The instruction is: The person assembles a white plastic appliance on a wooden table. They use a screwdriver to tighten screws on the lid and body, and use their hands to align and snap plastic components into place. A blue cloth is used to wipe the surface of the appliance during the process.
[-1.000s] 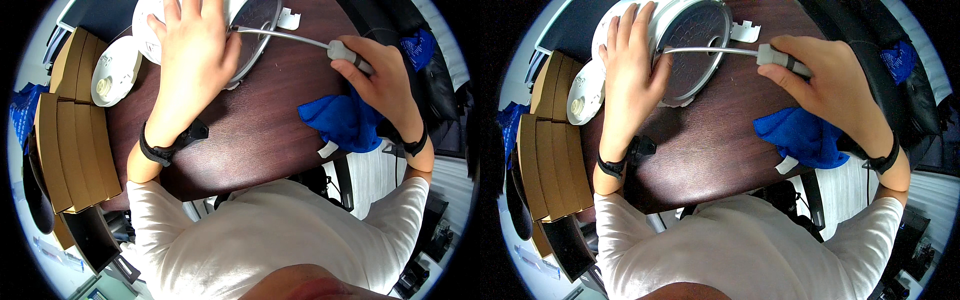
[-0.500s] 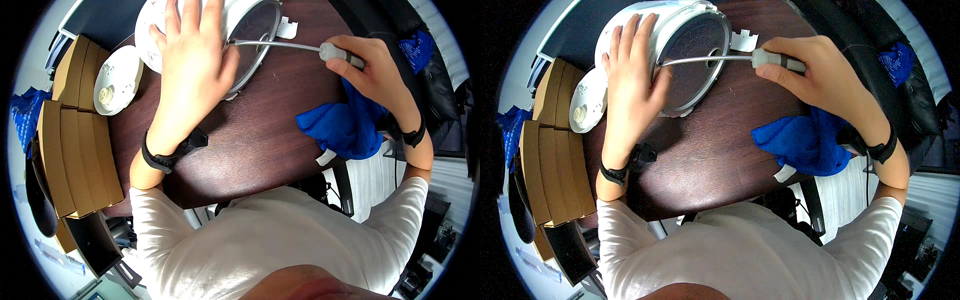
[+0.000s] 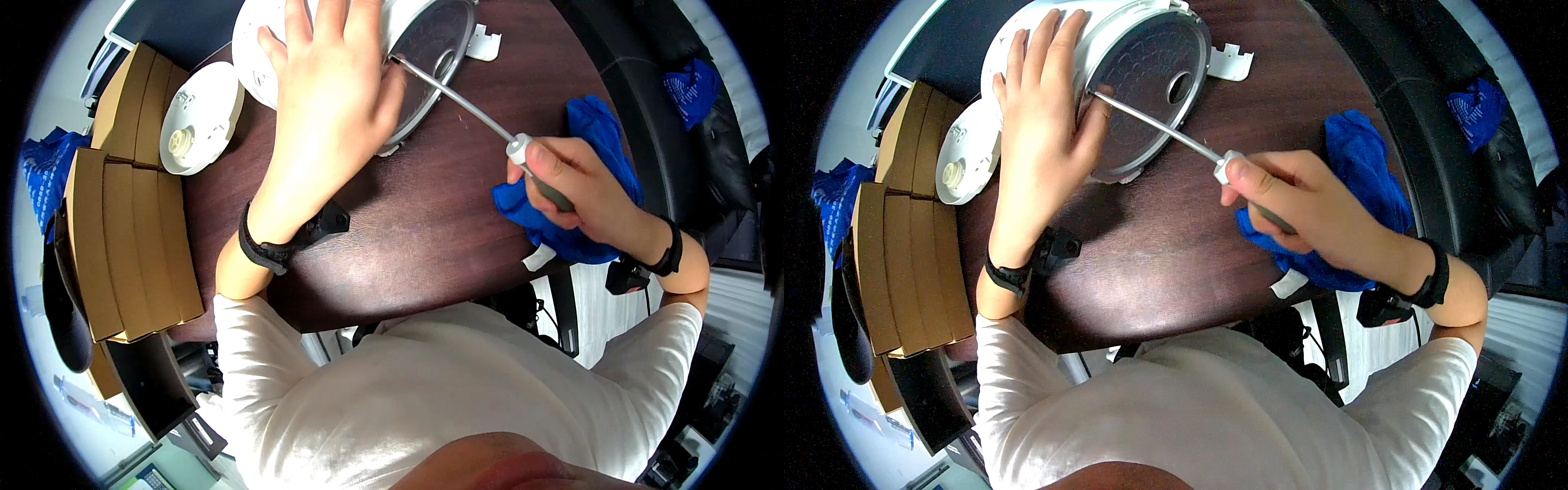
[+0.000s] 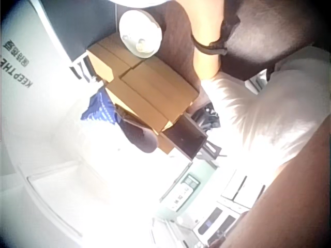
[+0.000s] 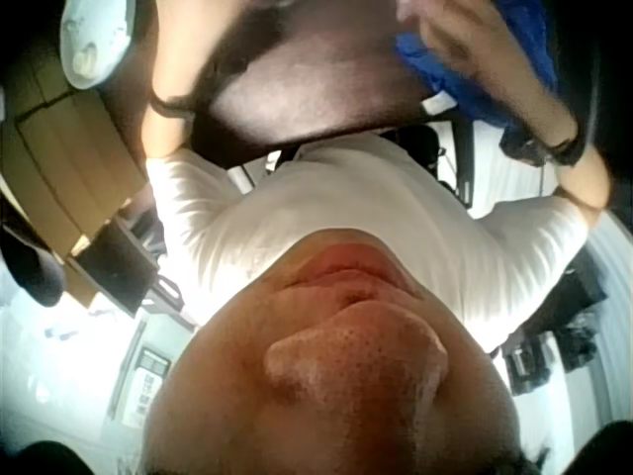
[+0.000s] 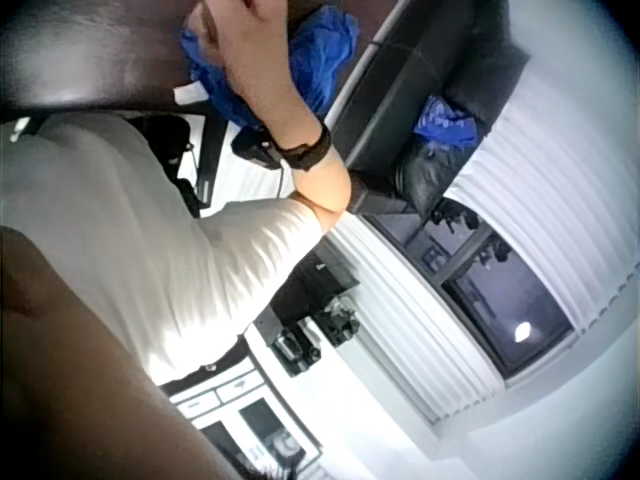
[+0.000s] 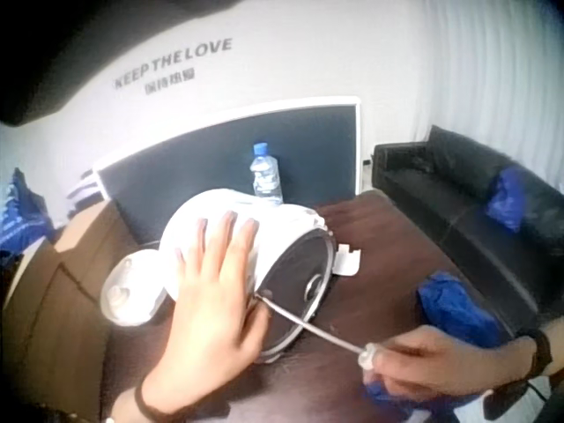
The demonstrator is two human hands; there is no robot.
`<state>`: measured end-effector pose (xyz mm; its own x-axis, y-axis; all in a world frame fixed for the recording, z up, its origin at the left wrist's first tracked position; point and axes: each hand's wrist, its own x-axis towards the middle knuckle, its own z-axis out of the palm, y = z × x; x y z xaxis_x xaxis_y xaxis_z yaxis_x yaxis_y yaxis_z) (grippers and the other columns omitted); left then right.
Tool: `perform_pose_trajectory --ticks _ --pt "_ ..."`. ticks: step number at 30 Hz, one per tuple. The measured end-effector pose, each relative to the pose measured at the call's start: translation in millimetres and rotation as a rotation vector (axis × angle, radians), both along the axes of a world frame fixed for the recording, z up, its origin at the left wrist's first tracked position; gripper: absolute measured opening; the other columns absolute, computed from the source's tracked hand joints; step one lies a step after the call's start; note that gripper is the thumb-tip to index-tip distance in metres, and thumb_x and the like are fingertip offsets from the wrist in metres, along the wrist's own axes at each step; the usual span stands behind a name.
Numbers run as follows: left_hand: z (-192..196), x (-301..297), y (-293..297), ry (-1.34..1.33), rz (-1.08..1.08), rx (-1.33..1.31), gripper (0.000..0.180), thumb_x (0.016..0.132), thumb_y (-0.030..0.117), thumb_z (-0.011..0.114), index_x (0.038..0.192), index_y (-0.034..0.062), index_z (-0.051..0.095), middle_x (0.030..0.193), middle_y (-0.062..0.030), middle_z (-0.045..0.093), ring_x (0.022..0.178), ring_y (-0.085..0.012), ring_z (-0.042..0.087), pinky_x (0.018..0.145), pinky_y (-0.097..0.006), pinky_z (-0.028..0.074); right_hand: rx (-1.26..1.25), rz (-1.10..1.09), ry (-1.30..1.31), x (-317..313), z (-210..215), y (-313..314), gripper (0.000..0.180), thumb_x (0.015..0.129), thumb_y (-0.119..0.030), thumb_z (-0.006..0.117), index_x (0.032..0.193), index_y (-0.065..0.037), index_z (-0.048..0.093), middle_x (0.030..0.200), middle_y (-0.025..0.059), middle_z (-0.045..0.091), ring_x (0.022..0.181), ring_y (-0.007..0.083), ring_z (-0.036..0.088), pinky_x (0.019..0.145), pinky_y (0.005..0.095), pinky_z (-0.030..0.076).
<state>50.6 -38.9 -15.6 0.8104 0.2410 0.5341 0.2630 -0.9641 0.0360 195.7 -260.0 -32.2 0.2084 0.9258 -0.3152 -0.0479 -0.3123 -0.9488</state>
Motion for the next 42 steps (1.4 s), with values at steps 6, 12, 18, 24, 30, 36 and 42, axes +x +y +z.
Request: perform_pose_trajectory --ticks 6,12,18,24,30,36,42 --pt "-21.6 3.6 21.0 -0.180 -0.081 0.108 0.073 0.084 0.015 0.067 0.152 0.0131 0.039 0.155 -0.0222 0.038 0.145 -0.0497 0.030 0.112 -0.070 0.024 0.112 -0.037 -0.443 7.9 -5.6 3.2 0.041 0.104 -0.041 0.055 0.092 -0.003 0.067 0.061 -0.0040 0.048 0.051 0.0052 0.043 0.045 0.0241 0.032" --pt "-20.6 5.4 20.0 -0.178 -0.089 0.099 0.071 0.085 0.015 0.067 0.151 0.0142 0.040 0.155 -0.0207 0.039 0.145 -0.0500 0.030 0.112 -0.071 0.023 0.502 -0.129 -1.343 37.5 -1.7 -1.7 0.036 0.091 -0.037 0.074 0.103 -0.002 0.071 0.083 0.0111 0.070 0.064 0.0214 0.067 0.056 0.0292 0.049" --pt "-20.3 4.0 20.0 -0.164 -0.083 0.091 0.072 0.084 0.012 0.066 0.151 0.0154 0.040 0.156 -0.0200 0.038 0.145 -0.0485 0.030 0.114 -0.069 0.023 0.532 -0.030 -1.631 46.2 16.8 2.6 0.041 0.085 -0.038 0.078 0.105 -0.003 0.071 0.083 0.0099 0.070 0.062 0.0225 0.067 0.054 0.0285 0.050" --pt "-19.0 3.5 20.2 -0.160 -0.095 0.095 0.076 0.081 0.011 0.066 0.152 0.0156 0.039 0.156 -0.0198 0.038 0.146 -0.0482 0.029 0.115 -0.066 0.023 0.571 -0.020 -1.638 52.6 20.5 9.6 0.041 0.084 -0.038 0.080 0.105 -0.003 0.071 0.086 0.0093 0.070 0.062 0.0228 0.066 0.053 0.0287 0.049" --pt "-20.9 3.5 20.5 -0.175 -0.111 0.107 0.074 0.083 0.013 0.065 0.152 0.0143 0.039 0.156 -0.0201 0.037 0.146 -0.0486 0.029 0.115 -0.066 0.024 0.581 0.010 -1.684 55.5 28.4 9.4 0.041 0.083 -0.036 0.080 0.105 -0.003 0.071 0.087 0.0099 0.070 0.066 0.0228 0.069 0.056 0.0288 0.051" --pt "-20.4 4.4 19.4 -0.164 -0.093 0.096 0.071 0.085 0.015 0.065 0.152 0.0138 0.040 0.156 -0.0210 0.037 0.146 -0.0489 0.029 0.115 -0.067 0.023 0.567 0.017 -1.695 57.3 31.2 9.4 0.040 0.084 -0.036 0.080 0.104 -0.003 0.071 0.086 0.0107 0.070 0.068 0.0234 0.070 0.058 0.0284 0.052" --pt "-21.0 4.9 19.2 -0.165 -0.083 0.105 0.069 0.087 0.016 0.065 0.151 0.0130 0.040 0.156 -0.0217 0.037 0.145 -0.0492 0.029 0.115 -0.067 0.023 0.566 0.024 -1.692 57.8 32.3 9.8 0.040 0.083 -0.035 0.080 0.105 -0.003 0.070 0.086 0.0106 0.070 0.067 0.0238 0.069 0.058 0.0290 0.052"
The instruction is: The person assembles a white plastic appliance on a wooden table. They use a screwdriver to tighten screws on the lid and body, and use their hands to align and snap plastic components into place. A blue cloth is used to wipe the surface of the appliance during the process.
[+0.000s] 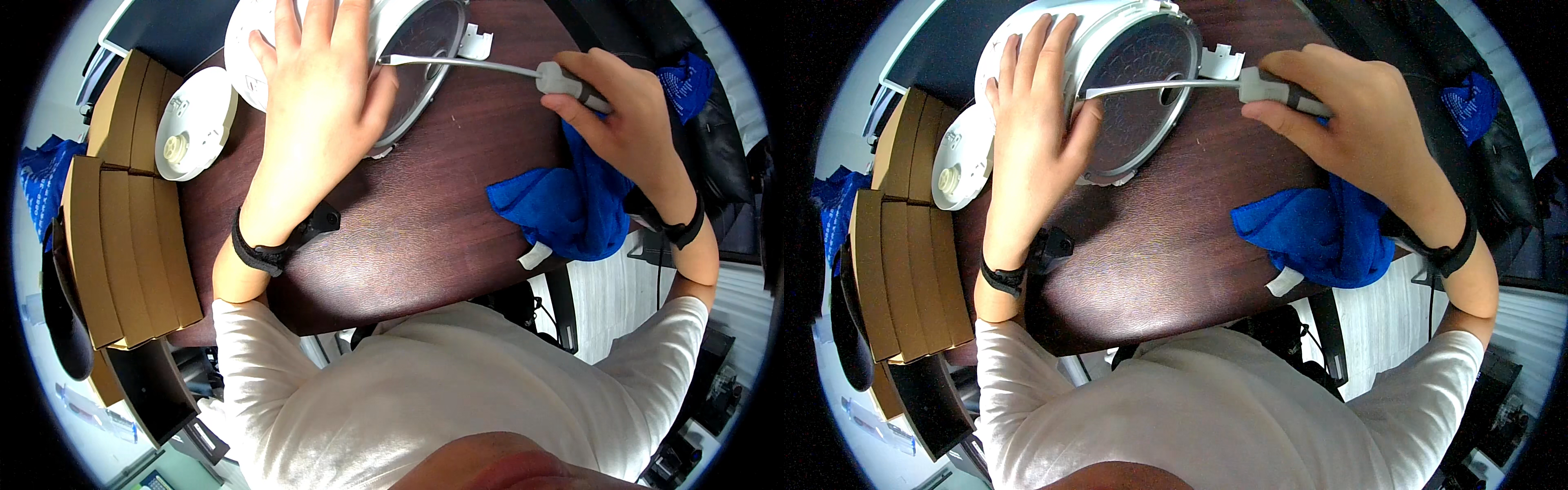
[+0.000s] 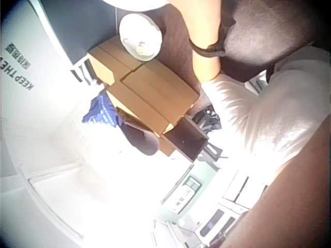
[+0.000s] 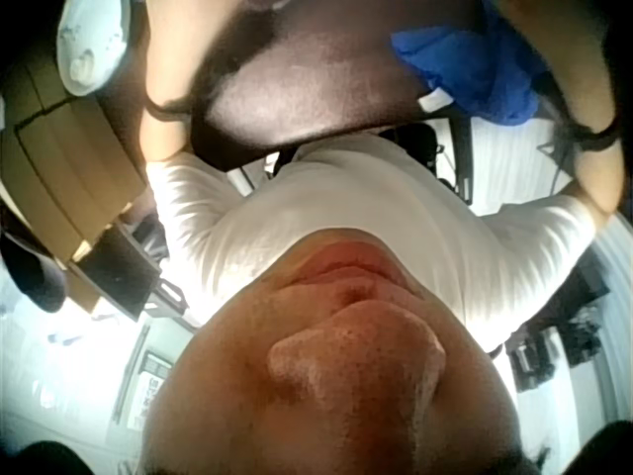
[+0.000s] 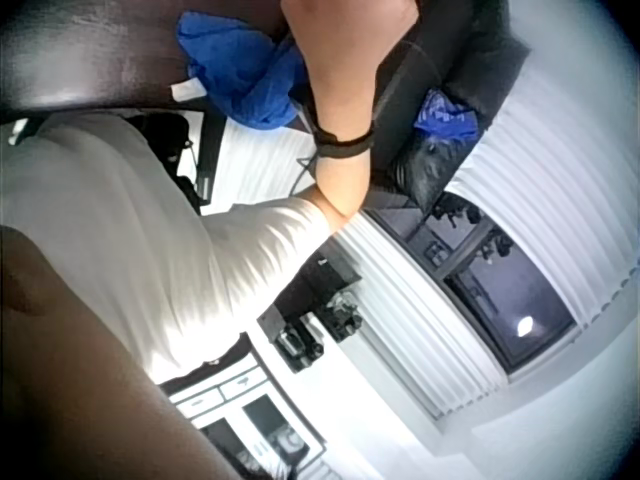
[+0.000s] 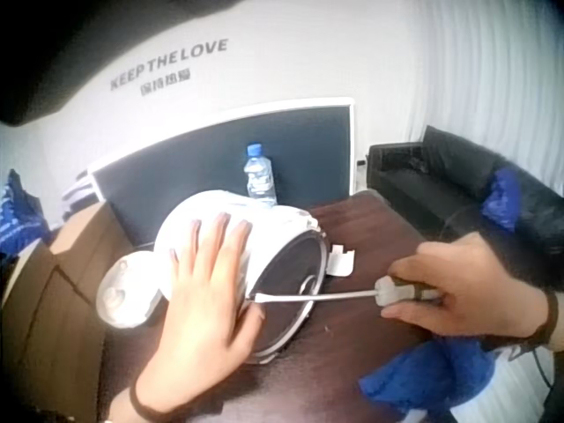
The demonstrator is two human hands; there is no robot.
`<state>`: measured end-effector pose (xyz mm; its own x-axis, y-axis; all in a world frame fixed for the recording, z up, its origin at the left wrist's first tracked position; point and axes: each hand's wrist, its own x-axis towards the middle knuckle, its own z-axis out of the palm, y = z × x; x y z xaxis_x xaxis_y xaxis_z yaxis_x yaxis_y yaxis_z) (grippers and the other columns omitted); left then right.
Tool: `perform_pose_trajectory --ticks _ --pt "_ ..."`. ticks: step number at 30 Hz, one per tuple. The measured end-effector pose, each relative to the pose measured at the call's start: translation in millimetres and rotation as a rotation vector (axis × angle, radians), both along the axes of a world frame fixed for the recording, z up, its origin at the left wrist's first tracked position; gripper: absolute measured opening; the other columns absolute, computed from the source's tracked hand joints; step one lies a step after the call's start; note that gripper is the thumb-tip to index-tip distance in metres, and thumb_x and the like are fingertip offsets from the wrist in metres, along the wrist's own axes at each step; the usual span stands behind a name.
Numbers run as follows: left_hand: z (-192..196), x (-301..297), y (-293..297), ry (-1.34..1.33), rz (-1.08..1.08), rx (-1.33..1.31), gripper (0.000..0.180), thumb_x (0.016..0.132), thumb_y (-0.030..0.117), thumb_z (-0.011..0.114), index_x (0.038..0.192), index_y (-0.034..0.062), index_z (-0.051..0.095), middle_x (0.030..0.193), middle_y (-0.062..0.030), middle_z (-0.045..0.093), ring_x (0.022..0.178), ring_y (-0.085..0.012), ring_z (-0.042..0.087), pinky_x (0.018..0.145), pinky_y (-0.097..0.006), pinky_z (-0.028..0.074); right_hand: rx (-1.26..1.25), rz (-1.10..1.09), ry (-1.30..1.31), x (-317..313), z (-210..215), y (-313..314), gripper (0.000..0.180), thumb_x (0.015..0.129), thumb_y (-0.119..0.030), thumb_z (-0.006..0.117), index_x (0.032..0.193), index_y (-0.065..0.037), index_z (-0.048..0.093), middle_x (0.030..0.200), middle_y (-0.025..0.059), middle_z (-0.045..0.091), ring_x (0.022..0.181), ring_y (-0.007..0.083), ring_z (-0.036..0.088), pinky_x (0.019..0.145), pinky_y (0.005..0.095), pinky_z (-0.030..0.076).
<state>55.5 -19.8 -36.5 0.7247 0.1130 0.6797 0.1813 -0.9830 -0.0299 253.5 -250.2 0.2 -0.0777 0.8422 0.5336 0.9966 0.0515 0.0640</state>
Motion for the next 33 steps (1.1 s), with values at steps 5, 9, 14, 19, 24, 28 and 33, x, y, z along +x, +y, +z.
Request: perform_pose_trajectory --ticks 5,9,14,19,24,28,33 --pt "0.7 -1.0 0.1 0.004 -0.007 0.005 0.069 0.088 0.017 0.065 0.152 0.0130 0.039 0.156 -0.0218 0.037 0.145 -0.0491 0.029 0.115 -0.066 0.023 -0.014 -0.019 0.026 -1.6 -1.9 2.5 0.040 0.083 -0.034 0.081 0.104 -0.002 0.070 0.088 0.0111 0.070 0.068 0.0250 0.069 0.058 0.0294 0.052" --pt "0.7 -1.1 -0.4 0.006 0.004 0.017 0.070 0.087 0.016 0.065 0.152 0.0132 0.039 0.156 -0.0215 0.037 0.145 -0.0490 0.029 0.116 -0.066 0.022 0.012 -0.004 -0.001 2.8 -5.0 -0.6 0.040 0.083 -0.034 0.080 0.104 -0.002 0.070 0.089 0.0116 0.071 0.070 0.0253 0.070 0.059 0.0290 0.053" --pt "1.5 -2.0 -0.4 0.009 -0.017 -0.003 0.072 0.085 0.014 0.067 0.152 0.0142 0.039 0.156 -0.0214 0.037 0.145 -0.0483 0.030 0.117 -0.064 0.022 0.013 0.011 0.008 0.5 -7.4 1.2 0.040 0.083 -0.036 0.080 0.104 -0.003 0.070 0.089 0.0107 0.071 0.068 0.0232 0.070 0.057 0.0280 0.052" --pt "17.9 -2.9 -18.6 0.138 0.085 -0.081 0.080 0.078 0.008 0.066 0.150 -0.0020 0.032 0.151 -0.0332 0.032 0.142 -0.0574 0.024 0.114 -0.068 0.020 -0.018 0.012 -0.024 1.7 -5.3 0.2 0.040 0.084 -0.036 0.080 0.106 -0.003 0.070 0.086 0.0098 0.070 0.063 0.0208 0.067 0.054 0.0269 0.049" --pt "23.0 -5.5 -18.3 0.164 0.047 -0.105 0.080 0.078 0.009 0.066 0.150 -0.0026 0.032 0.150 -0.0335 0.032 0.141 -0.0575 0.025 0.114 -0.067 0.019 -0.005 0.004 -0.025 -0.1 -4.9 -0.9 0.040 0.084 -0.036 0.080 0.105 -0.004 0.070 0.083 0.0092 0.069 0.061 0.0199 0.065 0.052 0.0267 0.048" --pt "24.2 -5.3 -18.4 0.183 0.062 -0.098 0.079 0.079 0.010 0.066 0.149 -0.0029 0.033 0.150 -0.0337 0.032 0.141 -0.0578 0.025 0.114 -0.068 0.019 -0.006 0.000 0.009 0.4 -4.9 -2.6 0.039 0.084 -0.036 0.080 0.105 -0.004 0.070 0.082 0.0086 0.068 0.060 0.0197 0.065 0.052 0.0274 0.047" --pt "24.9 -6.2 -18.1 0.187 0.062 -0.097 0.079 0.079 0.010 0.066 0.149 -0.0028 0.033 0.150 -0.0341 0.032 0.141 -0.0580 0.025 0.114 -0.068 0.019 0.011 0.018 -0.020 -0.6 -2.5 -1.2 0.038 0.085 -0.035 0.079 0.105 -0.004 0.070 0.081 0.0085 0.067 0.060 0.0195 0.065 0.051 0.0282 0.047"
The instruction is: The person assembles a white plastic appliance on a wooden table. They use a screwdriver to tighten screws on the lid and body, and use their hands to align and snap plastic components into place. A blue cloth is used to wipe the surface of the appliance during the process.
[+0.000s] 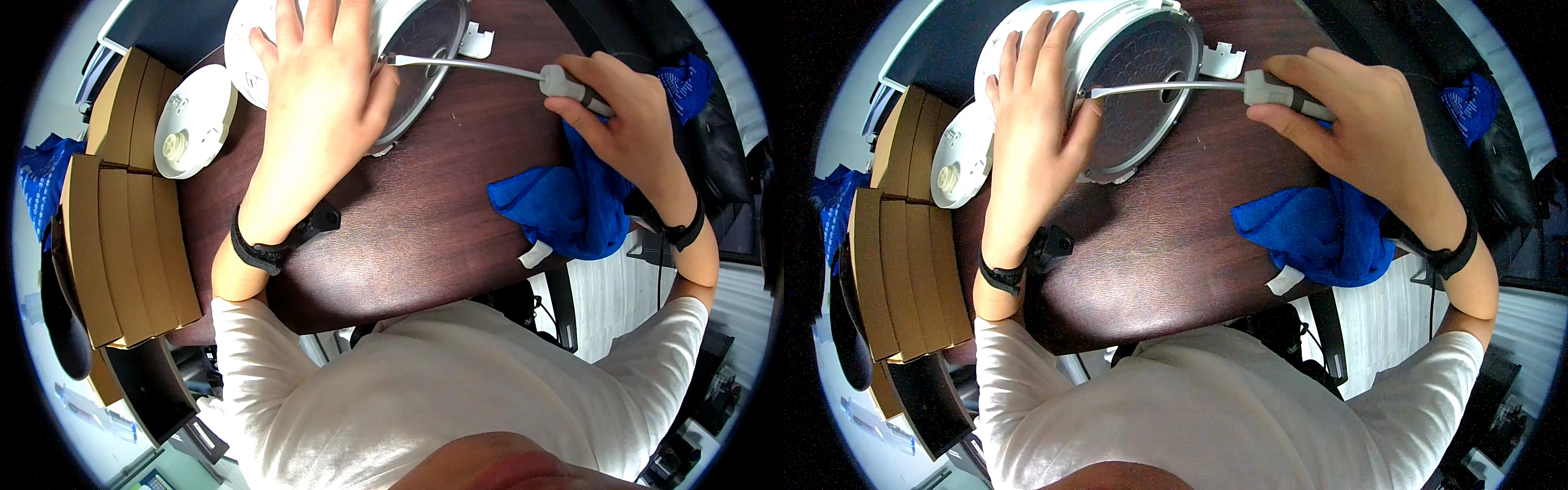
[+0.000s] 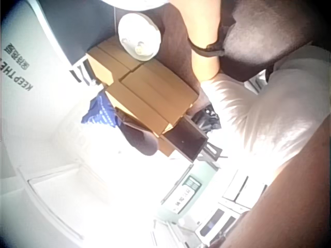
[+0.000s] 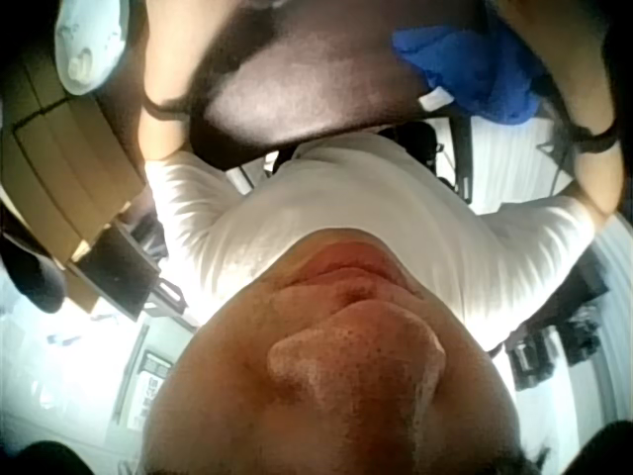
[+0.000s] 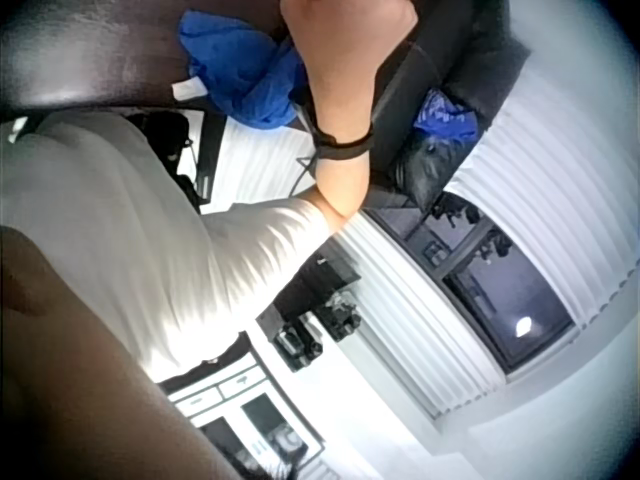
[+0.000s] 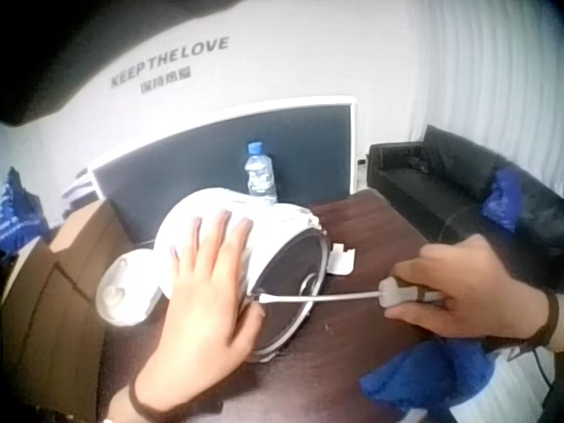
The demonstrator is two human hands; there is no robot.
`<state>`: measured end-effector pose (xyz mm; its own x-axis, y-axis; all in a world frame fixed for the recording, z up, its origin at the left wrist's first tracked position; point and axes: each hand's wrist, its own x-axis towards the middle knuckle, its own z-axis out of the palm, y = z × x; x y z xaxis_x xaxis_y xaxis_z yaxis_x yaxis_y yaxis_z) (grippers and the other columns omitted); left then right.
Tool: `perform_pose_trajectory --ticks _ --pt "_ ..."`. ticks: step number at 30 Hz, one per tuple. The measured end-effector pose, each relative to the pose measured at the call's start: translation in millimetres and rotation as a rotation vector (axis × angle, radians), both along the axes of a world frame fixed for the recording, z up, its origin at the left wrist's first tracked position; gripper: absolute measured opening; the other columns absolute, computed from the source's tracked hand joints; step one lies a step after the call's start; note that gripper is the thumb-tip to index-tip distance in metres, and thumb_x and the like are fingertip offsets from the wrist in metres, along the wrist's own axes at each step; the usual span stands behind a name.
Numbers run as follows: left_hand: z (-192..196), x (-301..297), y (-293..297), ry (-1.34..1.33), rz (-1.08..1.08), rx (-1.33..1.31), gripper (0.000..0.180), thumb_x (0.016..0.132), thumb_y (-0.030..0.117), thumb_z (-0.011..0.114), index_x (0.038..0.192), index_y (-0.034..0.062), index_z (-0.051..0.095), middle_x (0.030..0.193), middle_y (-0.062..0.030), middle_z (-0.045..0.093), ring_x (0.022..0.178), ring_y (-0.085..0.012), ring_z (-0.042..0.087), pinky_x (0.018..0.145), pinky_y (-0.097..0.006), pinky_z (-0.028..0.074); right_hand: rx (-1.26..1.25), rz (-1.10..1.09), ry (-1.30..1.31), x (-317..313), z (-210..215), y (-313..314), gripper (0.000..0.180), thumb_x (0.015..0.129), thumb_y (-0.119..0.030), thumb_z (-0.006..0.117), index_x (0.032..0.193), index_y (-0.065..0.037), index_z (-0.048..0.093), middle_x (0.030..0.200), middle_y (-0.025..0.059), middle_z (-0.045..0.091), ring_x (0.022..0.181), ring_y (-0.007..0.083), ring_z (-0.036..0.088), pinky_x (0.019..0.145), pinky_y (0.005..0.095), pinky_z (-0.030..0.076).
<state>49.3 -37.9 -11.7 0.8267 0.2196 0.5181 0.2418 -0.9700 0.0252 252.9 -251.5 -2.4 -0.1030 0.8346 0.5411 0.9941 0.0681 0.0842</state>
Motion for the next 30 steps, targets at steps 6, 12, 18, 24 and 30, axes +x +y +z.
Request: perform_pose_trajectory --ticks 6,12,18,24,30 --pt "0.9 1.5 -0.6 0.015 0.023 -0.033 0.078 0.079 0.010 0.065 0.149 -0.0024 0.033 0.150 -0.0342 0.032 0.141 -0.0583 0.024 0.114 -0.069 0.019 0.001 -0.004 0.005 -2.0 -2.5 0.2 0.039 0.085 -0.036 0.079 0.106 -0.004 0.070 0.081 0.0084 0.068 0.060 0.0197 0.065 0.052 0.0278 0.048" --pt "-9.1 4.1 0.5 -0.054 0.027 0.035 0.078 0.080 0.010 0.065 0.149 -0.0026 0.033 0.150 -0.0343 0.032 0.142 -0.0585 0.024 0.114 -0.069 0.019 -0.012 -0.025 -0.024 -0.8 -0.1 -0.3 0.039 0.084 -0.036 0.080 0.106 -0.004 0.071 0.080 0.0077 0.067 0.059 0.0185 0.064 0.052 0.0271 0.047" --pt "-1.8 0.1 0.0 -0.021 -0.008 -0.019 0.078 0.079 0.009 0.065 0.149 -0.0027 0.033 0.150 -0.0341 0.032 0.142 -0.0586 0.024 0.115 -0.068 0.019 -0.003 -0.016 -0.006 0.4 -1.5 -1.0 0.039 0.084 -0.036 0.080 0.106 -0.004 0.070 0.080 0.0074 0.066 0.058 0.0180 0.063 0.050 0.0264 0.046" --pt "-1.7 -1.2 1.0 -0.034 -0.036 -0.028 0.079 0.079 0.008 0.066 0.150 -0.0025 0.033 0.150 -0.0338 0.032 0.142 -0.0580 0.024 0.115 -0.067 0.019 0.029 0.025 -0.024 1.6 -1.9 -0.1 0.040 0.084 -0.037 0.080 0.106 -0.005 0.070 0.081 0.0075 0.067 0.059 0.0177 0.064 0.051 0.0256 0.046" --pt "-7.5 4.6 -1.1 -0.077 -0.004 0.003 0.079 0.079 0.008 0.066 0.150 -0.0021 0.032 0.151 -0.0337 0.032 0.142 -0.0574 0.024 0.116 -0.066 0.020 0.024 -0.005 -0.067 -0.9 0.4 -1.3 0.039 0.084 -0.037 0.079 0.105 -0.005 0.070 0.083 0.0070 0.068 0.060 0.0193 0.064 0.052 0.0258 0.047"
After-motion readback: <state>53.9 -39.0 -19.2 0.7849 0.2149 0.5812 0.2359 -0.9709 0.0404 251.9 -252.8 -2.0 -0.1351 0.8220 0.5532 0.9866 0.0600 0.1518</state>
